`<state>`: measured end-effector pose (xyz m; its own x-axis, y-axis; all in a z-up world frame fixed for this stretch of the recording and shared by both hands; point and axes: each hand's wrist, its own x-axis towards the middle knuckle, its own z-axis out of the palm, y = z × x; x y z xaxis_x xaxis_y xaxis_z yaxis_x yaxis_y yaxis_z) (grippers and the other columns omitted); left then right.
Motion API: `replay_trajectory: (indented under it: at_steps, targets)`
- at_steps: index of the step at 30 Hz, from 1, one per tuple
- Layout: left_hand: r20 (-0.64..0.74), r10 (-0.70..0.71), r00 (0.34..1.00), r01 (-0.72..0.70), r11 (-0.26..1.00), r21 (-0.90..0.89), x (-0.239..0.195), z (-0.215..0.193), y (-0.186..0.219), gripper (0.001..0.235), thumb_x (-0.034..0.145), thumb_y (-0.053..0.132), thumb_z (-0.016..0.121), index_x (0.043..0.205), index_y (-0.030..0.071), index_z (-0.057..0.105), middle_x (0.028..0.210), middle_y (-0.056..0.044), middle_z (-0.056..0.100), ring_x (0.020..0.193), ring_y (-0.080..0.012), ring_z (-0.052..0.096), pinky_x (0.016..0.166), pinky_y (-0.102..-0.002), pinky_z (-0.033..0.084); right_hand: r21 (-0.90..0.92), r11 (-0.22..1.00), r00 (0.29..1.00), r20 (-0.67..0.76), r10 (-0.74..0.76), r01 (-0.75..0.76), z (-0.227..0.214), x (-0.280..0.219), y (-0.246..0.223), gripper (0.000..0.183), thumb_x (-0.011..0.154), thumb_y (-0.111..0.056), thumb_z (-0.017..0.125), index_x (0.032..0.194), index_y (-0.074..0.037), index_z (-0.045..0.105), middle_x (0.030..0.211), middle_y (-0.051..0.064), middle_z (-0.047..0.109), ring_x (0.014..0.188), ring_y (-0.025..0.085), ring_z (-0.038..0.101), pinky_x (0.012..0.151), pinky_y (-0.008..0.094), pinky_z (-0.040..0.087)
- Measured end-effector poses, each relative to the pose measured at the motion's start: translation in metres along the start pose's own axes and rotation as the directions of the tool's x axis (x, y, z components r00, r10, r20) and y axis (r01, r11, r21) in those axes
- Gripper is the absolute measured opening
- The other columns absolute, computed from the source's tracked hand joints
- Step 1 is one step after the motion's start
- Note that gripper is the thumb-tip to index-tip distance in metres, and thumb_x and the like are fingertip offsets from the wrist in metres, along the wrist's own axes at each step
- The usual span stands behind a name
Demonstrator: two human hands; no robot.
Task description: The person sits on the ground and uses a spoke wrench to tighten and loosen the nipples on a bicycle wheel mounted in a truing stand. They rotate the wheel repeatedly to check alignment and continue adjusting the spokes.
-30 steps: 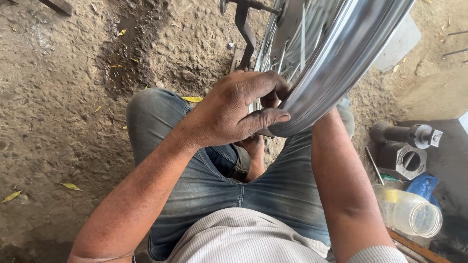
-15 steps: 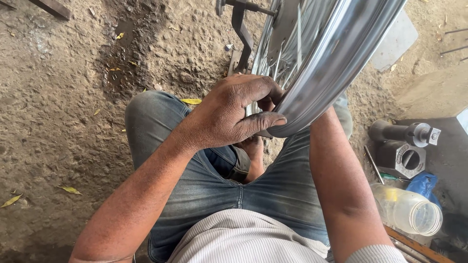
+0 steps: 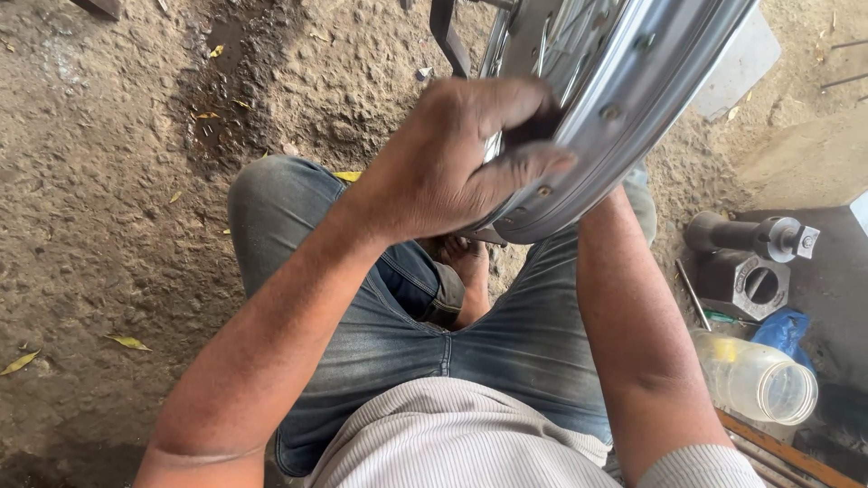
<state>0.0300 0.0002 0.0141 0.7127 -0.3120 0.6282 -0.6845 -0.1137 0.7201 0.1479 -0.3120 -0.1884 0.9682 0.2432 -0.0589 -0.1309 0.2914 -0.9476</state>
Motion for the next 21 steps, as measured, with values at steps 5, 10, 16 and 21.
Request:
replay_trajectory:
  at_steps: [5,10,16,21]
  targets:
    - [-0.017,0.026,1.0,-0.026,0.999,-0.028,0.005,-0.004,0.007,0.033,0.11,0.035,0.064,0.107,0.003,0.067,0.092,-0.008,0.072,0.081,-0.0146,0.073,0.07,-0.028,0.06,0.002,1.0,1.0,-0.003,-0.001,0.001,0.0,0.001,0.0,0.038,0.102,-0.028,0.066,0.125,0.002,0.064,0.104,0.01,0.073,0.088,0.02,0.074,0.073,0.032,0.063]
    - [0.154,-0.137,0.979,0.13,0.99,0.052,-0.008,-0.01,0.016,0.037,0.102,0.044,0.07,0.097,0.007,0.07,0.079,-0.005,0.07,0.073,-0.0135,0.069,0.065,-0.032,0.058,0.004,1.0,1.0,0.001,-0.001,0.001,-0.009,0.0,0.004,0.037,0.102,-0.027,0.066,0.125,0.002,0.064,0.103,0.01,0.073,0.088,0.02,0.074,0.073,0.032,0.063]
    - [0.193,-0.151,0.97,0.117,0.977,0.179,-0.019,-0.004,0.012,0.036,0.099,0.046,0.069,0.086,0.013,0.074,0.063,0.0,0.06,0.064,-0.0164,0.056,0.071,-0.04,0.048,-0.006,1.0,0.999,0.046,-0.007,0.007,-0.012,0.009,-0.003,0.037,0.101,-0.026,0.067,0.125,0.002,0.064,0.103,0.01,0.073,0.088,0.02,0.074,0.072,0.032,0.063]
    - [0.216,-0.173,0.961,0.138,0.976,0.17,-0.026,-0.005,0.012,0.03,0.1,0.039,0.071,0.089,0.011,0.075,0.068,-0.001,0.063,0.067,-0.0181,0.056,0.073,-0.04,0.046,-0.088,0.994,0.967,-0.252,0.034,-0.058,0.019,-0.036,-0.028,0.034,0.098,-0.025,0.066,0.122,0.0,0.064,0.101,0.008,0.075,0.09,0.022,0.076,0.075,0.035,0.066]
